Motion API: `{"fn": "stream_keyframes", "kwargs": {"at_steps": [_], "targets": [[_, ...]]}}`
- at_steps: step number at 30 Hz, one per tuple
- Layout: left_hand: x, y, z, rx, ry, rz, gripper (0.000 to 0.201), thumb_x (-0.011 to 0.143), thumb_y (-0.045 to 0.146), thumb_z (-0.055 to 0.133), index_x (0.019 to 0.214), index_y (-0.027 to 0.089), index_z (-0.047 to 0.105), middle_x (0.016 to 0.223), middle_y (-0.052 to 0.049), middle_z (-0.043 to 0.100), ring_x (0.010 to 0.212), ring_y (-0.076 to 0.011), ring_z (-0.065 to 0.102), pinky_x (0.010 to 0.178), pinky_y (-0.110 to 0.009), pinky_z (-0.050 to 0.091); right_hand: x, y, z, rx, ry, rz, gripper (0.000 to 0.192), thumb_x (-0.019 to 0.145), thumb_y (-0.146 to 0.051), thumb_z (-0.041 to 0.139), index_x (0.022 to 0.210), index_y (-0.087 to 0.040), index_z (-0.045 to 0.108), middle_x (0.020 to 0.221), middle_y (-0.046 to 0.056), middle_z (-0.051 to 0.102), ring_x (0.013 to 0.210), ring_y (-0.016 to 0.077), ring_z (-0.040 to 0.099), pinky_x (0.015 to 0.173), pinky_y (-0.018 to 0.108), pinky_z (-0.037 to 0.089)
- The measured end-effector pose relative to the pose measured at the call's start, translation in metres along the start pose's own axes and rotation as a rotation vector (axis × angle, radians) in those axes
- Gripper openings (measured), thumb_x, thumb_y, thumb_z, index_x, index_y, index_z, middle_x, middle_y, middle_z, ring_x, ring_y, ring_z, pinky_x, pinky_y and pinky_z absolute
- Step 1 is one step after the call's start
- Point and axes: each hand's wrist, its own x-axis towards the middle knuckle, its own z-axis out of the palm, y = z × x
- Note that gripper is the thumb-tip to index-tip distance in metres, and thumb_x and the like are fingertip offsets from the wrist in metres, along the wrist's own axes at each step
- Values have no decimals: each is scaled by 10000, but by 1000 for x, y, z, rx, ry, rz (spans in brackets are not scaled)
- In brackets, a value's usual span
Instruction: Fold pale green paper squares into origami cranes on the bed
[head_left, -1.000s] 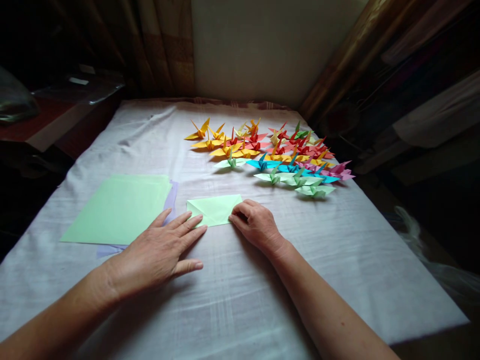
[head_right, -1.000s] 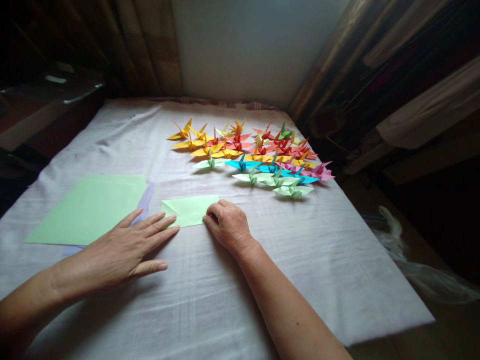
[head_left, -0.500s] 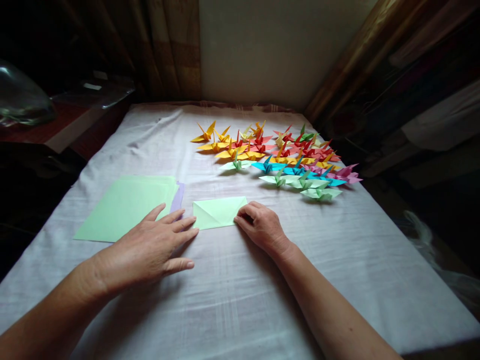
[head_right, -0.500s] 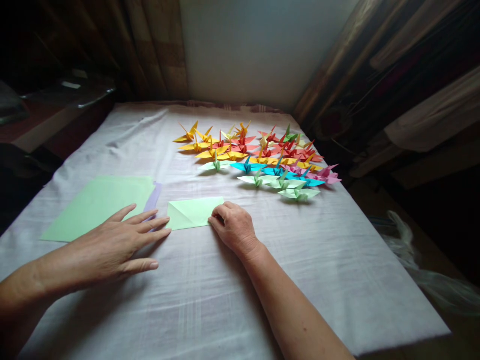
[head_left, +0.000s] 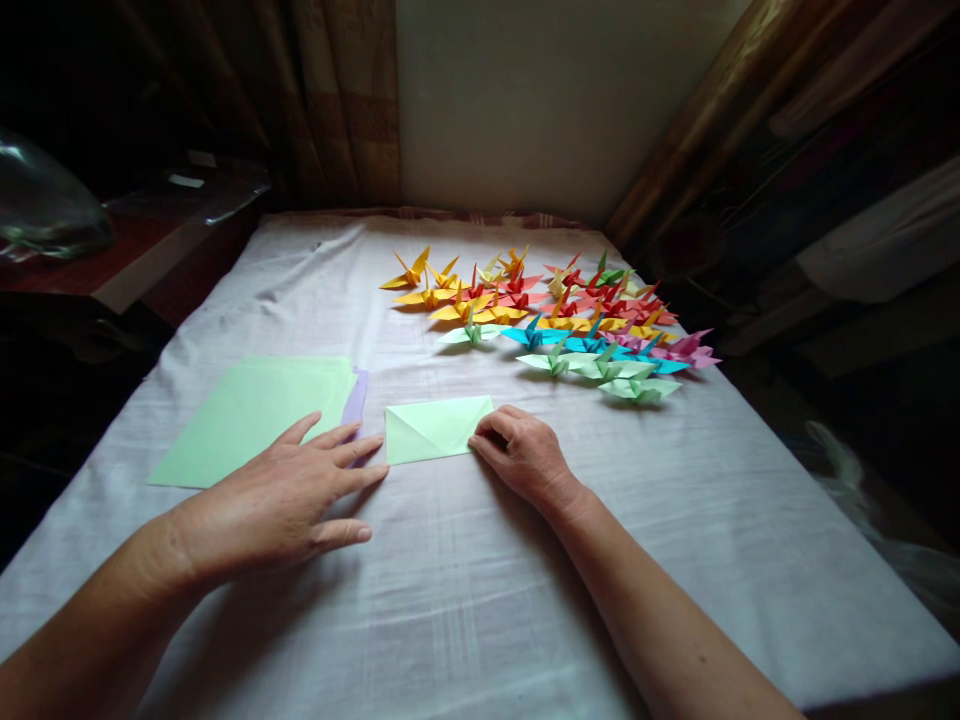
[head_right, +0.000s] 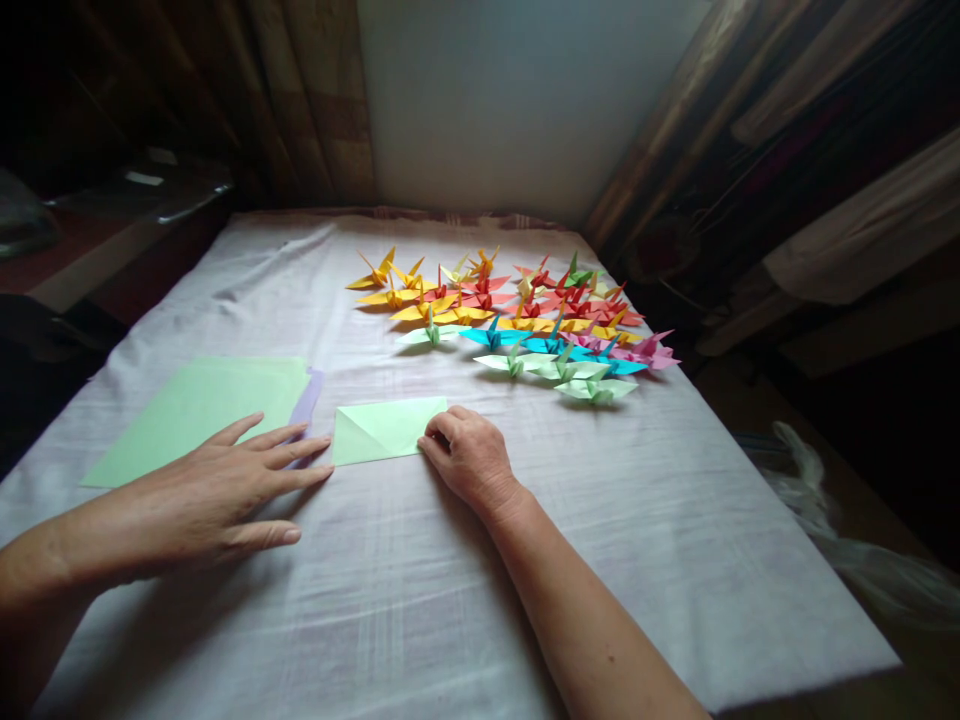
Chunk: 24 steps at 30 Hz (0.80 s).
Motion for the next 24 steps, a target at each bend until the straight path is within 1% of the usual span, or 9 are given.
{"fn": "stream_keyframes", "kwargs": {"at_steps": [3,6,7,8,10,13,16,19,24], "targets": [[-2,-4,-1,-4,26,7,439,886,511,627,1314,411,625,1465,-22,561,1358,-349,487,1181,-573,251,0,0,0,9,-4,-2,96,845,-215,689,755,-225,658,802,-4,659,745,140,590,683,247,400],[6,3,-2,18,74,-37,378,944,540,539,1261,376,664,1423,-26,599,1321,-325,529,1189,-568,233,1,-1,0,7,-7,0,91,848,-214,690,763,-222,660,809,-1,662,754,142,593,689,246,397],[12,8,-1,29,108,-62,399,966,548,495,1264,344,663,1420,-42,602,1319,-322,533,1187,-574,228,1,-1,0,2,-8,0,92,848,-214,691,763,-221,659,809,0,663,756,143,594,689,246,395],[19,15,2,36,154,-82,481,967,584,467,1315,296,632,1446,-76,579,1336,-325,517,1187,-570,229,1,-1,0,-4,-9,-2,93,849,-214,691,761,-220,659,807,1,662,758,144,595,689,247,392],[32,30,11,50,234,-93,662,964,641,418,1456,205,500,1533,-137,469,1411,-325,434,1202,-533,208,0,-2,0,-14,-10,-6,98,850,-217,690,758,-216,658,795,3,659,753,146,593,683,248,388],[47,48,28,14,189,-1,720,975,678,321,1500,199,438,1557,-114,434,1462,-285,365,1230,-496,117,0,-2,0,-21,-7,-7,98,848,-215,693,756,-210,661,776,4,651,735,145,585,676,249,384],[49,53,39,-6,138,-10,718,981,673,304,1511,202,419,1559,-110,426,1459,-270,374,1231,-493,100,0,-3,-1,-21,-4,-4,97,847,-213,693,755,-212,662,774,2,649,731,144,582,673,249,382],[43,50,41,0,117,-32,692,975,655,364,1513,223,418,1547,-107,445,1447,-275,395,1230,-507,94,0,-3,-1,-16,-9,-6,96,850,-217,689,758,-217,662,783,1,654,743,145,589,684,250,385],[32,47,33,29,91,-53,659,962,602,449,1503,226,438,1540,-105,457,1438,-291,406,1222,-518,112,0,-2,0,-14,4,-5,88,847,-218,689,763,-218,663,793,2,660,750,144,594,682,246,389]]}}
